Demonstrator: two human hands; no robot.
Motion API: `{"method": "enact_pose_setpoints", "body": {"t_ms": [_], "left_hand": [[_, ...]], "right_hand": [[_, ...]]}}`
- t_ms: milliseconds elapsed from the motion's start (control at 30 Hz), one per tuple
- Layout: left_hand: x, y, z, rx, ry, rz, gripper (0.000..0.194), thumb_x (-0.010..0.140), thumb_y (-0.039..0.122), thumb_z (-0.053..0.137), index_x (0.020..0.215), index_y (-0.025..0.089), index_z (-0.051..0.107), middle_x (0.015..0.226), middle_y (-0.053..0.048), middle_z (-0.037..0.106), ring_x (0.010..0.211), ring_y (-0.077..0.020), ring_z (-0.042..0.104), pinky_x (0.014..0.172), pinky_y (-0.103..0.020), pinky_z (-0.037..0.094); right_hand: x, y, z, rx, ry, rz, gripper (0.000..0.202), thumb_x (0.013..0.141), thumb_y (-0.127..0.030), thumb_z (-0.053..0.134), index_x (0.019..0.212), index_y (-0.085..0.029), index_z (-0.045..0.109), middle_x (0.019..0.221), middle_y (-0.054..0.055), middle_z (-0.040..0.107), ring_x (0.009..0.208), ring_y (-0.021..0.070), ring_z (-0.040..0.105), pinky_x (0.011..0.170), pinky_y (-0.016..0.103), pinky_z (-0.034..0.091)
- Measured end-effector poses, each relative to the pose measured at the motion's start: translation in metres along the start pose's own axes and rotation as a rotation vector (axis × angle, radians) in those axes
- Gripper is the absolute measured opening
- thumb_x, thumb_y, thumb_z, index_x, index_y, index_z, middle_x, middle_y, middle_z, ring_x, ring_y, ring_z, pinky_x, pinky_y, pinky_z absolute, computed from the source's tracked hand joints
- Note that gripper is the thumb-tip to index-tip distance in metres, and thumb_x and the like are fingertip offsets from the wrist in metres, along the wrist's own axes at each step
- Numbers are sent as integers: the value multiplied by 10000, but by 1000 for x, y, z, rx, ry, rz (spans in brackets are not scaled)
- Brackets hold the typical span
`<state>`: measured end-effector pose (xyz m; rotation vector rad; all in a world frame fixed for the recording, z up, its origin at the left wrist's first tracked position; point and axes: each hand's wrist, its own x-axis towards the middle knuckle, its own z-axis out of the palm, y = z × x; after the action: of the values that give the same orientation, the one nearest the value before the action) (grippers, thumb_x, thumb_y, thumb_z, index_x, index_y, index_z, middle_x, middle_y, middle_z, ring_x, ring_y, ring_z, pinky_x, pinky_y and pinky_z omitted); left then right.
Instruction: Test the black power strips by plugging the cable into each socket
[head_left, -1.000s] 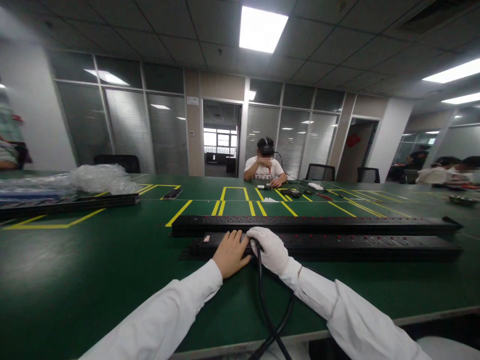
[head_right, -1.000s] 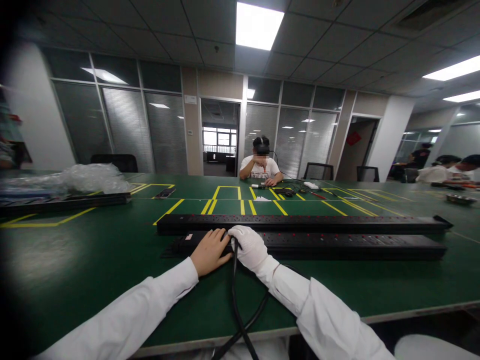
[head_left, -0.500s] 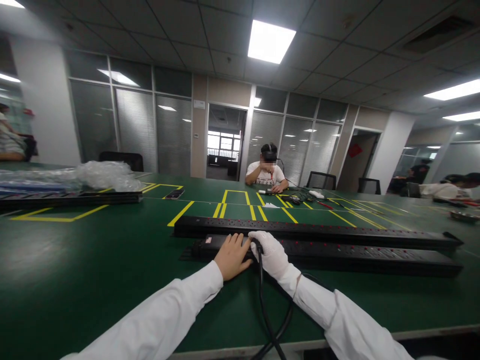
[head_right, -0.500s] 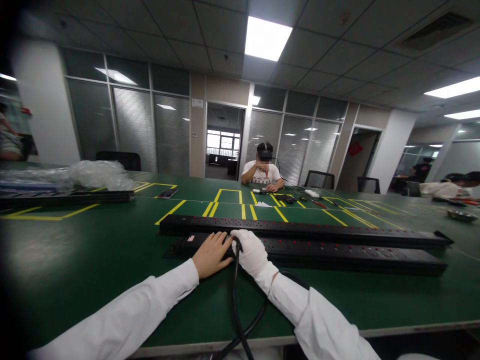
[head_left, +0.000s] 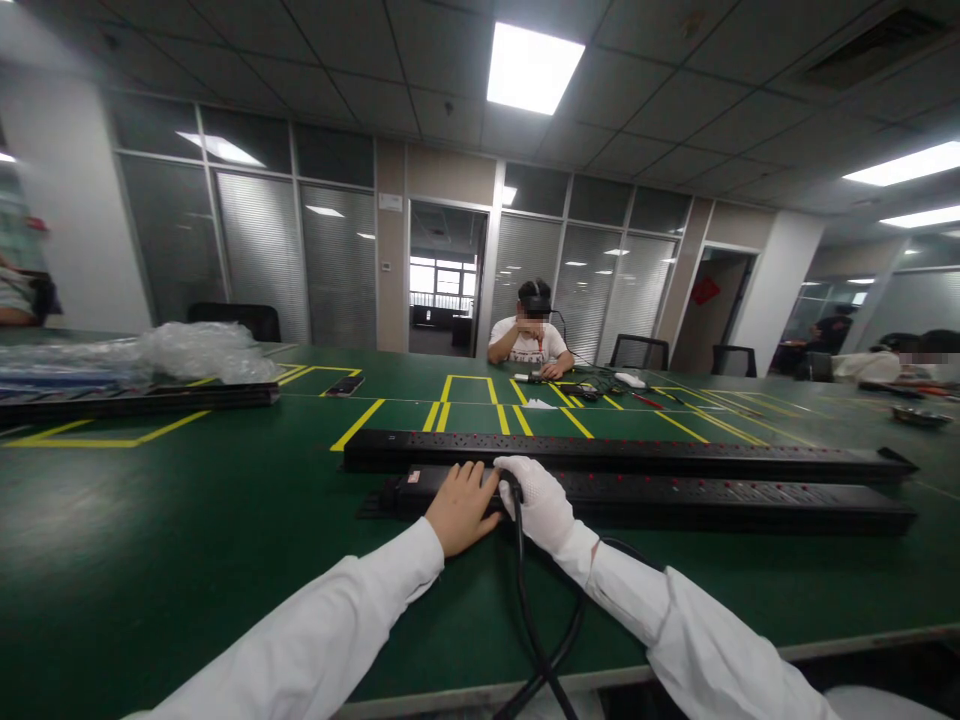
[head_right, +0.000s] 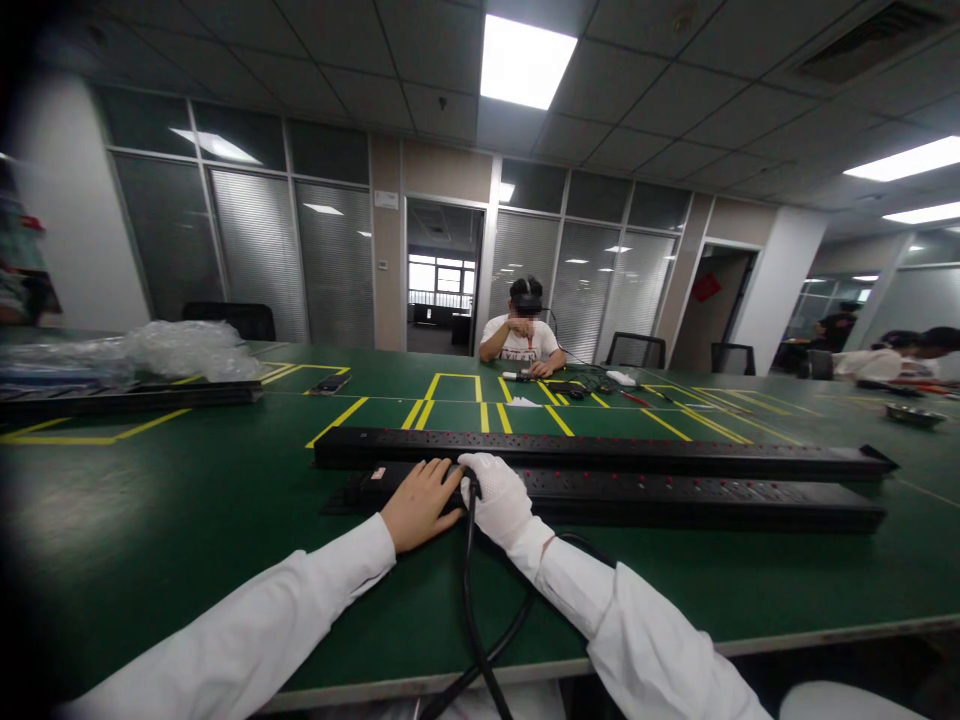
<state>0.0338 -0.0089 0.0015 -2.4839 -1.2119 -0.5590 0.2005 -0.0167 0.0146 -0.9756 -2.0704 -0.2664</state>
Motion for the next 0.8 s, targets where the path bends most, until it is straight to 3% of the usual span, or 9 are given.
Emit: {"method": "enact_pose_setpoints", "body": {"t_ms": [533,800], "left_hand": [[0,0,0,1,4,-3,588,771,412,471,1282,173,305,1247,-159,413,1159,-311,357,921,-468,302],[0,0,-1,2,-2,5,571,785,451,446,1268,174,321,1232,-152,428,1151,-303,368,927,-464,289]], "right_hand": [[3,-1,-4,-11,8,-29,310,817,-253,464,1121,-233,520,1077,50,588,1004,168,535,890,324,438],[15,11,-19,-60,-140,-126,384,784,-436,529,1123,-255,541,1066,41,614,944,150,576,818,264,451]]}}
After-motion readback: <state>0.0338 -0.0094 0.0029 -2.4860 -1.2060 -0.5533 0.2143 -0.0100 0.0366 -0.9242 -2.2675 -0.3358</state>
